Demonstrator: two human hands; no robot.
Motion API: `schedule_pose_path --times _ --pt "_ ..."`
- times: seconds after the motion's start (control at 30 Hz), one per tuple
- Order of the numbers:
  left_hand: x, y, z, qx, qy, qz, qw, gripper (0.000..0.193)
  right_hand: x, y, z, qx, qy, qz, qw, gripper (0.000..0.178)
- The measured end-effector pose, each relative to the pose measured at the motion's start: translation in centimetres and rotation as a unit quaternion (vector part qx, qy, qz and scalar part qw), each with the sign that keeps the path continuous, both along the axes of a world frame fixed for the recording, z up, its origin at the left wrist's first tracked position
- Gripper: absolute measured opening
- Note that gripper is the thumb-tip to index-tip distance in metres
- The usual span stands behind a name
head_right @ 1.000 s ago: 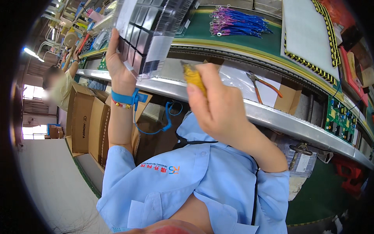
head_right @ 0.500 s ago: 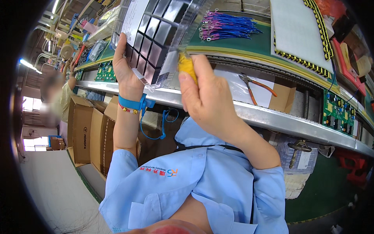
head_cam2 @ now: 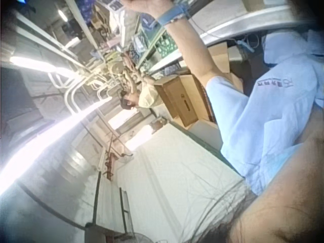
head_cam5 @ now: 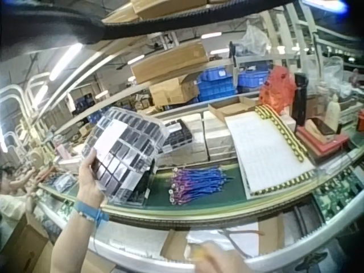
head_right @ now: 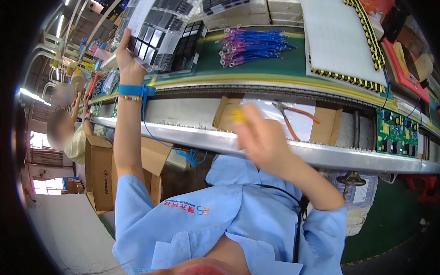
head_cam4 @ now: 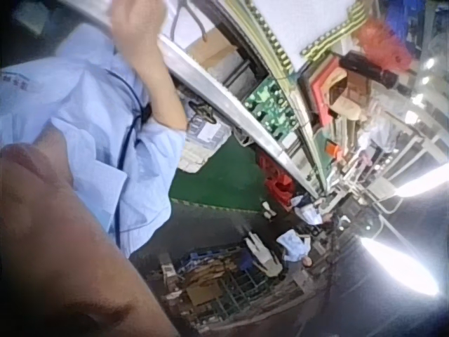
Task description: Assembling electronic components onto a printed circuit board at an assembly line station.
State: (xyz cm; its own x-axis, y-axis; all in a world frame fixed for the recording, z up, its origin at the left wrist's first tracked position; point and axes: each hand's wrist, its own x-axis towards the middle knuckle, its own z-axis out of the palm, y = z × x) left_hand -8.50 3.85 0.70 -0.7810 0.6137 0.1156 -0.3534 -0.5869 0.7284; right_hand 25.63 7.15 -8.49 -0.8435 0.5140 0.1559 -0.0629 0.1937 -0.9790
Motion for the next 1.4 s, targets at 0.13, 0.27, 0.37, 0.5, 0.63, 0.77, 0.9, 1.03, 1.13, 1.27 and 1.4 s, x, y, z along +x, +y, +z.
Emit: schedule_pose_path --times 0.13,0.27,0.37,0.5,0.63,0.77,0.9,1.03,1.13,1.27,1.4 --pt "-4.5 5.3 0.4 -0.081 0.037 0.013 0.996 0.039 4.1 5.7 -3.3 0.138 -0.11 -0.043 0.983 0.011" --pt "-7.1 12.0 0.3 -0.167 0.048 -0.018 0.985 0.038 5.8 7.8 -4.2 0.167 -0.224 -0.05 0.959 0.013" --pt "-10.5 17.8 -0.7 -0.196 0.049 -0.08 0.976 0.035 5.2 7.8 -5.1 0.276 -0.25 -0.054 0.926 0.013" --pt "-13.1 24.1 -2.1 -0.222 0.047 -0.132 0.965 0.026 4.9 8.4 -4.9 0.256 -0.284 -0.004 0.924 0.014" --pt "-13.5 27.6 -3.7 -0.288 0.029 -0.135 0.948 0.026 5.2 8.6 -5.7 0.228 -0.347 0.043 0.908 0.017" --pt "-16.5 28.8 -5.5 -0.373 0.223 -0.072 0.898 0.047 5.5 8.7 -6.3 0.22 -0.343 0.071 0.91 0.02" --pt "-20.6 28.3 -5.5 -0.519 0.512 0.142 0.669 0.054 5.3 9.0 -5.7 0.208 -0.355 0.099 0.906 0.022" --pt "-18.7 25.3 -2.8 -0.411 0.508 0.092 0.751 0.037 5.2 9.1 -6.2 0.206 -0.36 0.089 0.906 0.023" --pt "-16.6 18.5 1.8 -0.386 0.472 -0.008 0.792 0.052 4.6 9.1 -5.9 0.185 -0.338 0.102 0.917 0.024" --pt "-9.5 6.2 8.7 -0.379 0.54 -0.043 0.75 0.043 3.7 9.0 -6.1 0.152 -0.316 0.146 0.925 0.028" --pt "-7.9 -6.1 10.7 -0.396 0.584 0.061 0.706 0.046 2.5 8.9 -7.5 0.174 -0.317 0.149 0.92 0.034"
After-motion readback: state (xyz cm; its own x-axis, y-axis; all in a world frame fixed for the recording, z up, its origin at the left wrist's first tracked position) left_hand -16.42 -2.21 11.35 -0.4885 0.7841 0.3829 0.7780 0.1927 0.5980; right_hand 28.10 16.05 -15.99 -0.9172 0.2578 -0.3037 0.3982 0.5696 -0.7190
